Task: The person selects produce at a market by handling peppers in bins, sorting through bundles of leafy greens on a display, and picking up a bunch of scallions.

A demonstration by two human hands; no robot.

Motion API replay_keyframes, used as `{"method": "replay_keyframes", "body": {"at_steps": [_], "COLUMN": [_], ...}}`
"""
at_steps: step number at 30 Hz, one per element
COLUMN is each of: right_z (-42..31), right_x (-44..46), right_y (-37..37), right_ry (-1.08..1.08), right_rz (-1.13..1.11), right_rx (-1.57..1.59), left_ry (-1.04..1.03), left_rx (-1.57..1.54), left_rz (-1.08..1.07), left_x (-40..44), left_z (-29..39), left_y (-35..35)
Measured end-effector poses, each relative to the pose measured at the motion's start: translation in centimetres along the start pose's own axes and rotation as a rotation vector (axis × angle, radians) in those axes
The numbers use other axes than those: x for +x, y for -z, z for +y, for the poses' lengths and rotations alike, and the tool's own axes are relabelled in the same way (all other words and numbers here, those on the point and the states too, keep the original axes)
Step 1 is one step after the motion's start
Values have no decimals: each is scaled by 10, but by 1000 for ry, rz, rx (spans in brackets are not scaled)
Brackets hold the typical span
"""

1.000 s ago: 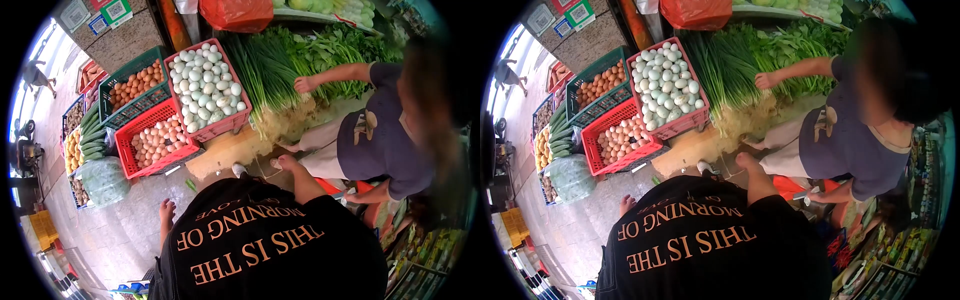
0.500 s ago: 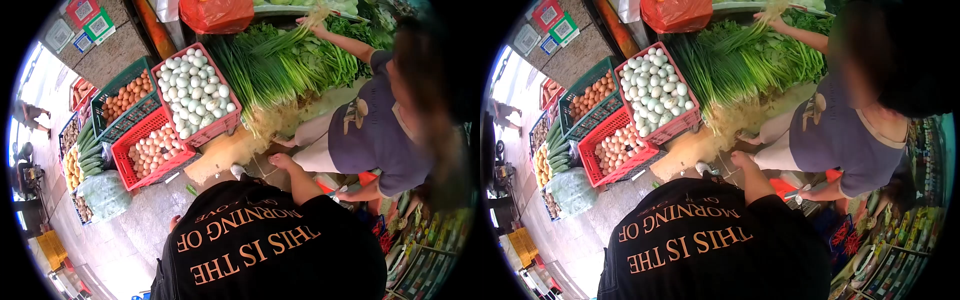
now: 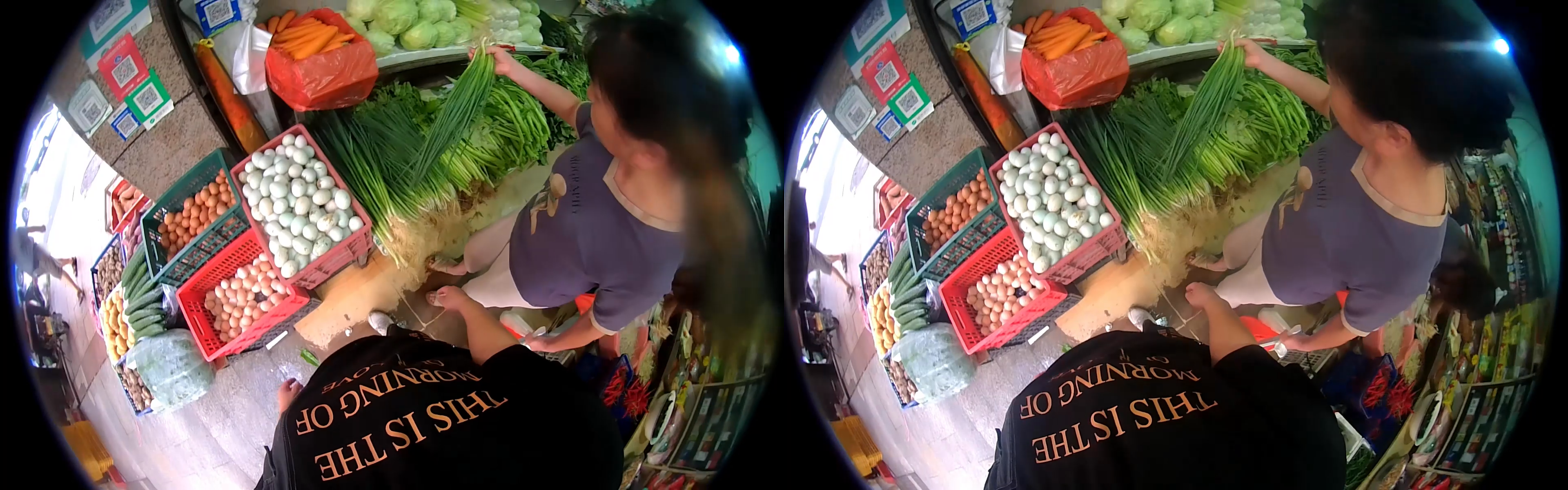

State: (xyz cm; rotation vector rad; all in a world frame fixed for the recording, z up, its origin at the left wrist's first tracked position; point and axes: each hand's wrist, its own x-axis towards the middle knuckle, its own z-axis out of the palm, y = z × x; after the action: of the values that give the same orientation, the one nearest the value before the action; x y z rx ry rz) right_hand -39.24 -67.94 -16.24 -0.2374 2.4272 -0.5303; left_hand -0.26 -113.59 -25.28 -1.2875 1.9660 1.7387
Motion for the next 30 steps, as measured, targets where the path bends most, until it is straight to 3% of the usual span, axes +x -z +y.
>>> {"method": "replay_keyframes", "body": {"at_steps": [2, 6, 8, 10, 14, 16, 19, 21, 22, 23, 30], "right_z": [-8, 8, 20, 15, -10, -28, 26, 8, 12, 73, 106], "right_x": [-3, -8, -7, -26, -63, -84, -56, -82, -85, -39, -34], "right_y": [10, 2, -1, 8, 32, 52, 13, 19, 18, -41, -55], "right_ry": [-22, -18, -7, -43, -52, -73, 54, -87, -53, -147, -45], "right_rz": [-88, 37, 10, 20, -52, -92, 88, 208, 169, 178, 57], "right_rx": [-31, 62, 57, 33, 34, 48, -108, 112, 12, -64, -348], "left_ry": [-61, -171, -72, 0, -51, -73, -113, -138, -150, -160, -255], "left_rx": [102, 406, 301, 446, 451, 446, 438, 436, 435, 436, 449], "left_rz": [2, 58, -2, 5, -18, -45, -103, -130, -150, -168, -275], "left_x": [6, 10, 9, 14, 30, 45, 76, 90, 97, 99, 115], "left_z": [-15, -27, -25, -18, -2, 17, 62, 94, 111, 129, 203], "left_y": [1, 9, 15, 22, 20, 9, -21, -43, -54, -63, -102]}}
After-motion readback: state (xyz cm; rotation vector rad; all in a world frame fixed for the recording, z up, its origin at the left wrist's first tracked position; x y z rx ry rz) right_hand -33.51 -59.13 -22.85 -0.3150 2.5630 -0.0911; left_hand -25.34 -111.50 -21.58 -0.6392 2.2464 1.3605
